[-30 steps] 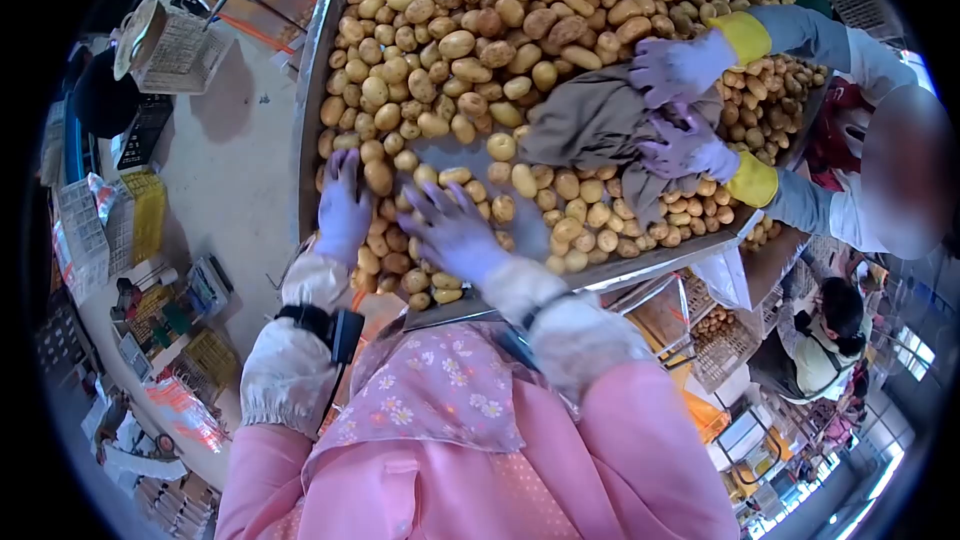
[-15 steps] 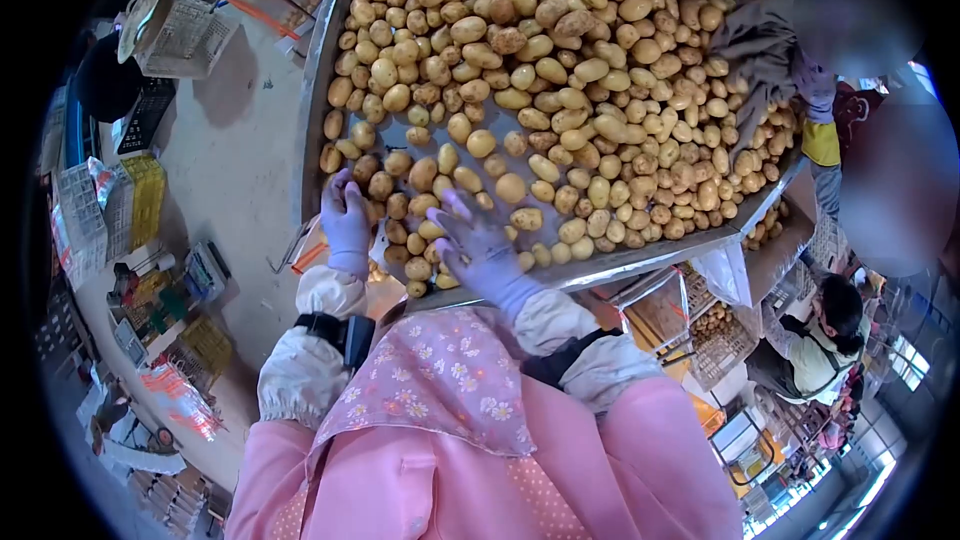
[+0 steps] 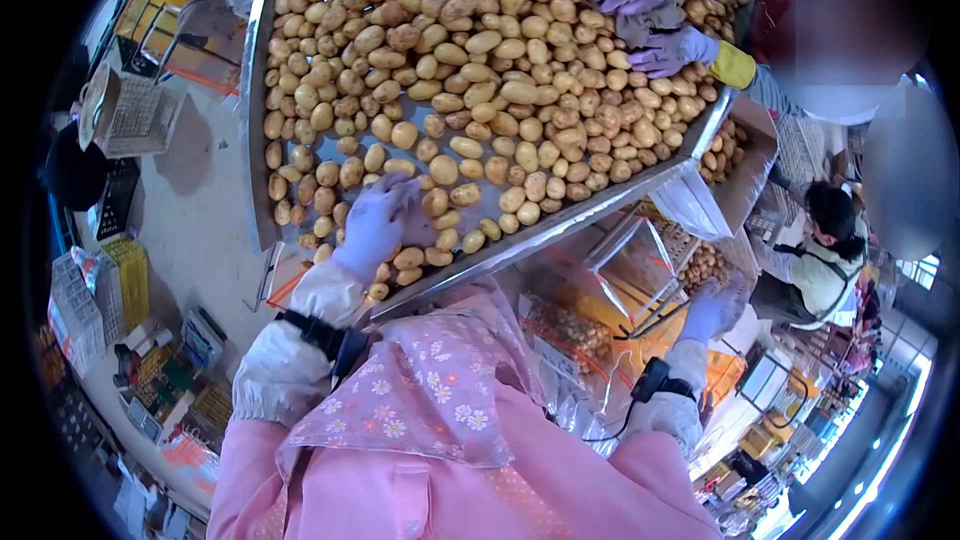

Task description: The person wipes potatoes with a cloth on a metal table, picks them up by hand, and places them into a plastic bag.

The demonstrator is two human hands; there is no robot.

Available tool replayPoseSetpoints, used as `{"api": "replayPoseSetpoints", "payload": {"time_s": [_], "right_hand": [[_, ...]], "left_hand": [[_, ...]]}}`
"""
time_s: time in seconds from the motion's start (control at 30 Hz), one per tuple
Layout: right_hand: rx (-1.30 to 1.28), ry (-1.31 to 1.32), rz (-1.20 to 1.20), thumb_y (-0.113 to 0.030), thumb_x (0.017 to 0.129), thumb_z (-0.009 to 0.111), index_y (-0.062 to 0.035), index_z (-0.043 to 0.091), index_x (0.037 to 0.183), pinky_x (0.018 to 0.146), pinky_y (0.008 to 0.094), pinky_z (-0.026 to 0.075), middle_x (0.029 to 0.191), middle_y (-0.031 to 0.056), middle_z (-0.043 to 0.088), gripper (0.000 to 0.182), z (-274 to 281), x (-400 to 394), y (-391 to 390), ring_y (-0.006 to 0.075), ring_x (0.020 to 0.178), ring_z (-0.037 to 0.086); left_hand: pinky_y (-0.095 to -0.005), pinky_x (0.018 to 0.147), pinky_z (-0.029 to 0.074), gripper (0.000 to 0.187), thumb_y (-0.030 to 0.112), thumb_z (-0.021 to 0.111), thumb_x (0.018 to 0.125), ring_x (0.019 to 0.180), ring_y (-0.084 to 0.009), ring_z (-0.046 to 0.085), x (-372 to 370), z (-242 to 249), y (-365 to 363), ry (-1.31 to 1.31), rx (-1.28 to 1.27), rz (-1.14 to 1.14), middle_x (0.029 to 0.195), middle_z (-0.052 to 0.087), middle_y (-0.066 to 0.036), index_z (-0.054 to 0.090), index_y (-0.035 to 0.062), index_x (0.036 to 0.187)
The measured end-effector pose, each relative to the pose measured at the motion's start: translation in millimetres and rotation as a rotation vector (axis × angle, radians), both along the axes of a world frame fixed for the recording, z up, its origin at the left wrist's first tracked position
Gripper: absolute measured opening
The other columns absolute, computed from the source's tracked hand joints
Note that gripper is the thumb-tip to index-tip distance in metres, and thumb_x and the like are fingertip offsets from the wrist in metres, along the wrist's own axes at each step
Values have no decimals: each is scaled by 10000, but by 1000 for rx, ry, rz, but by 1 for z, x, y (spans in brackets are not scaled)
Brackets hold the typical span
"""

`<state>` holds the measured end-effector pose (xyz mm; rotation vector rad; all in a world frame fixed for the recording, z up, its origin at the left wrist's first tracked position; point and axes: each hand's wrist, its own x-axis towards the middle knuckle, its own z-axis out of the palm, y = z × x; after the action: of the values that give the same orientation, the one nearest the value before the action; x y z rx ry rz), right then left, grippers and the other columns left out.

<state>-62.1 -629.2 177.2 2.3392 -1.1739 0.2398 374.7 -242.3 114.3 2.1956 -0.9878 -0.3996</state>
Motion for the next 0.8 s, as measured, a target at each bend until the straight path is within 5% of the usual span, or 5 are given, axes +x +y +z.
{"api": "replayPoseSetpoints", "payload": {"time_s": [0.23, 0.3, 0.5, 0.63, 0.8], "right_hand": [[1291, -580, 155, -226, 1044, 564, -46, 538, 1421, 935, 352, 531, 1307, 109, 617, 419, -44, 173, 147, 200, 1105, 626], [2254, -1625, -373, -342, 1050, 577, -86, 458, 1498, 968, 379, 505, 1379, 81, 558, 529, -36, 227, 203, 225, 1170, 564], [1700, -1068, -180, -204, 1037, 575, -92, 569, 1271, 611, 266, 486, 883, -10, 575, 260, -22, 184, 179, 101, 661, 517], [406, 201, -233, -238, 898, 718, -93, 502, 1464, 1103, 439, 414, 1419, 197, 543, 623, -30, 98, 88, 348, 1367, 475], [629, -138, 522, -295, 840, 760, -95, 509, 1444, 1157, 474, 354, 1539, 228, 363, 685, -47, 273, 132, 406, 1419, 363]], "left_hand": [[-474, 831, 540, 266, 90, 582, 895, 992, -369, 664, 10, -27, -50, 23, 331, -178, 1145, 666, -146, 691, 143, 1132], [-467, 846, 546, 295, 100, 589, 906, 1008, -379, 668, -10, 27, -50, 169, 34, -132, 1152, 669, -156, 666, 144, 1188], [-440, 851, 564, 409, 155, 638, 912, 1077, -352, 653, -68, 22, -4, 174, 18, -390, 1321, 621, -135, 597, 111, 1316], [-435, 784, 563, 330, 132, 622, 888, 933, -336, 682, -47, -15, 95, -121, 105, -299, 1181, 663, -133, 660, 141, 1216], [-457, 837, 550, 391, 78, 613, 878, 1014, -378, 657, -28, 0, 121, -1, 185, 54, 1206, 648, -145, 652, 135, 1263]]}}
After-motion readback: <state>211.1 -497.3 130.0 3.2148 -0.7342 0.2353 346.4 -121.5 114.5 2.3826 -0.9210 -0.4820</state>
